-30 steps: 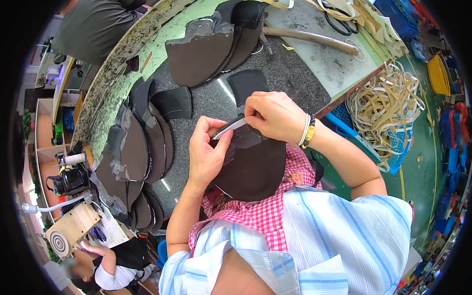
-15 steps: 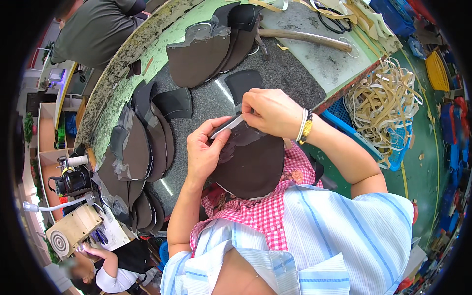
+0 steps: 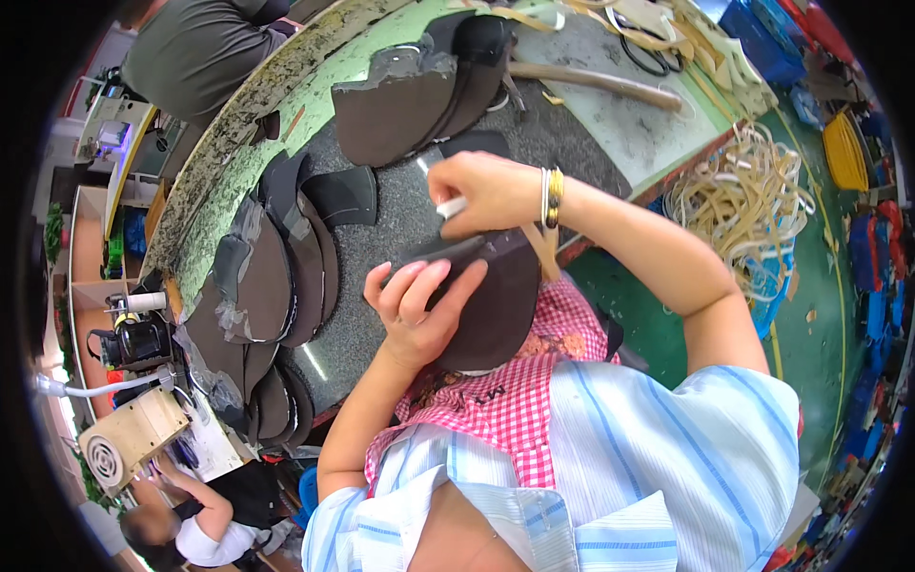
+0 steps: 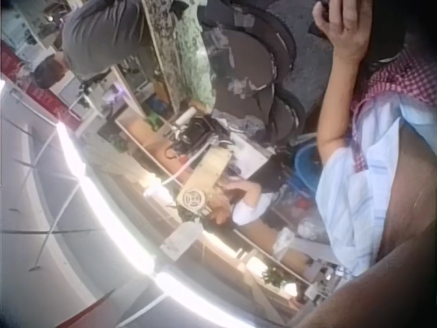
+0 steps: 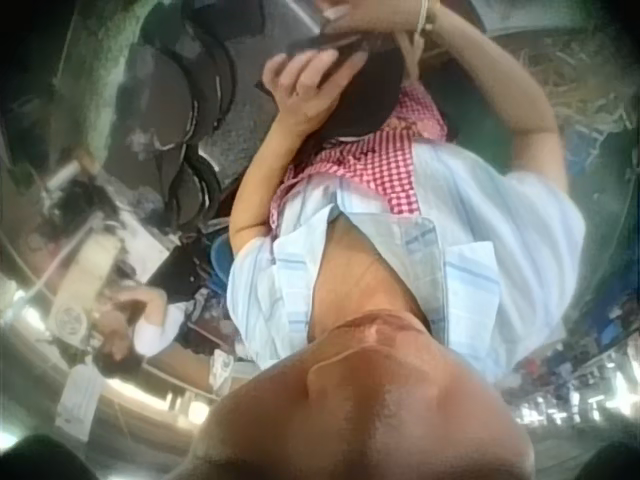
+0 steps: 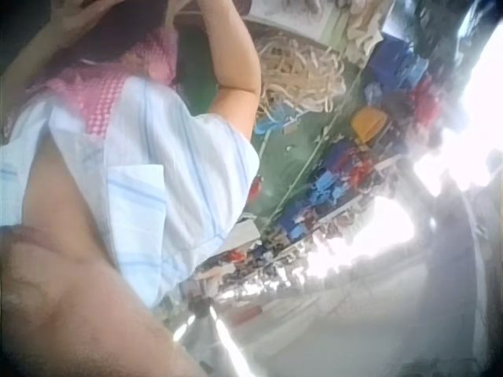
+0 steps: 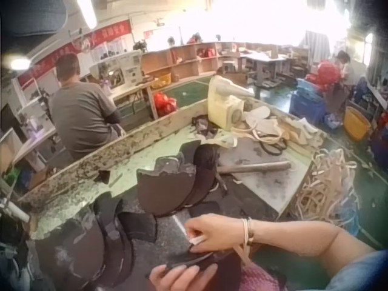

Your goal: The person applies adhesive tape to the curved edges of black shoe upper components by hand, pulling a long strip of tape from a bin and carefully pressing it along the perimeter of several individual pieces on a workbench.

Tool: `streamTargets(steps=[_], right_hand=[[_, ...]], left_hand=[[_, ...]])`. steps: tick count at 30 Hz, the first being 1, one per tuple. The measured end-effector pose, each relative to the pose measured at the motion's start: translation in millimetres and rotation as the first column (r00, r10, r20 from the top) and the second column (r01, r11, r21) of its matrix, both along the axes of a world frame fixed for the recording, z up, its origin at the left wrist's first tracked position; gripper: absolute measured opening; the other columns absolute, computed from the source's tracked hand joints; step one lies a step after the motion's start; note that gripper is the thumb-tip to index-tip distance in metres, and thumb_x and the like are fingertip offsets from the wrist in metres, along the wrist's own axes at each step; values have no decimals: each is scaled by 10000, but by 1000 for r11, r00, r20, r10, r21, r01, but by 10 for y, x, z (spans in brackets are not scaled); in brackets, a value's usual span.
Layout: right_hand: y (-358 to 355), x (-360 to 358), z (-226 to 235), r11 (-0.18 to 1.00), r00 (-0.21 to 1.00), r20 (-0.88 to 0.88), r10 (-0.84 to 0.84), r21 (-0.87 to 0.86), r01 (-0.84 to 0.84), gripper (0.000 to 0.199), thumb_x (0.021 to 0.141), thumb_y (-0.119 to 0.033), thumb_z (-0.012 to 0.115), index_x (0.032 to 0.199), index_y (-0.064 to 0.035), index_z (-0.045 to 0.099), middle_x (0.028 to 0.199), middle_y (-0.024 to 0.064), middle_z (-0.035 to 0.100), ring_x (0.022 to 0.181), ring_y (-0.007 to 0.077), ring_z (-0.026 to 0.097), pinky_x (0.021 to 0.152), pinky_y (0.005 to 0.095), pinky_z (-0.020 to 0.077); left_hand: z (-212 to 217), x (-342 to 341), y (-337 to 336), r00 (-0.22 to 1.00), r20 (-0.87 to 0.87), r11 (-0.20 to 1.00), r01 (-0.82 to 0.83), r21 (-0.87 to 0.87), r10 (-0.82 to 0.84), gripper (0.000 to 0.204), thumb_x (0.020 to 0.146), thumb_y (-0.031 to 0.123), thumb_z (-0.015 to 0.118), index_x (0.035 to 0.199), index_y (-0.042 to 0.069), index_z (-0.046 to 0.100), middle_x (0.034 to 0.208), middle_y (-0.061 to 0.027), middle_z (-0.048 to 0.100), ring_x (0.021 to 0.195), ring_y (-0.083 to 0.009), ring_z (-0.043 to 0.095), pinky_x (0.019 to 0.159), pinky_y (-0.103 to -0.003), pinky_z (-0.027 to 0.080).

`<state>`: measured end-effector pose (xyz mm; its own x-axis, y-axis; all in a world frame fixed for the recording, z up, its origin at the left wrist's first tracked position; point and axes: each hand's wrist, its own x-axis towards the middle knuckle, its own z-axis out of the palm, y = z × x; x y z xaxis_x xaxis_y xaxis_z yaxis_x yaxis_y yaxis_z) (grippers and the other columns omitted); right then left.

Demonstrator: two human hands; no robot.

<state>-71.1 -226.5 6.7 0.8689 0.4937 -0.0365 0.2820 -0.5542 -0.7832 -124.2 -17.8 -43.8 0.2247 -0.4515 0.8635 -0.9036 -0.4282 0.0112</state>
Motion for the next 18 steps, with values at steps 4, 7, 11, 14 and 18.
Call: streamTargets(steps=[4,7,11,14,18], right_hand=[[108,-29,104,965,936,244,-254,8,260,205,763,-106,700,825,-44,515,689,151,614,688,381,625,577,431,469],[150,-40,36,962,868,416,-271,72,265,236,775,-124,721,826,-58,500,650,133,582,665,369,616,564,433,458],[189,-31,-10,960,883,380,-275,61,273,256,769,-131,737,829,-58,499,642,130,577,654,364,613,565,433,456],[231,-38,-13,950,894,329,-305,173,260,221,756,-84,732,798,-59,517,634,128,570,643,357,619,540,401,466],[271,-386,-30,974,935,337,-112,224,36,221,722,-40,734,797,-54,526,758,104,662,676,328,661,588,361,521]], left_hand=[[14,-26,-57,879,-443,928,3,374,176,453,847,286,689,1239,79,598,1315,-74,559,1191,-234,529,1017,-479,378],[26,-154,-92,857,-345,839,-166,518,383,536,875,341,649,1347,123,518,1337,-69,533,1228,-274,496,1035,-586,296],[60,-300,-208,775,-273,725,-319,611,570,506,896,334,629,1371,206,513,1390,-35,480,1262,-347,442,997,-650,281],[108,-281,-206,747,-372,771,-284,571,551,450,902,313,618,1323,169,554,1336,-55,538,1235,-352,473,983,-641,316],[80,-200,-37,659,-518,762,-132,634,545,359,898,227,611,1242,123,605,1238,-77,614,1147,-333,555,975,-593,373]])
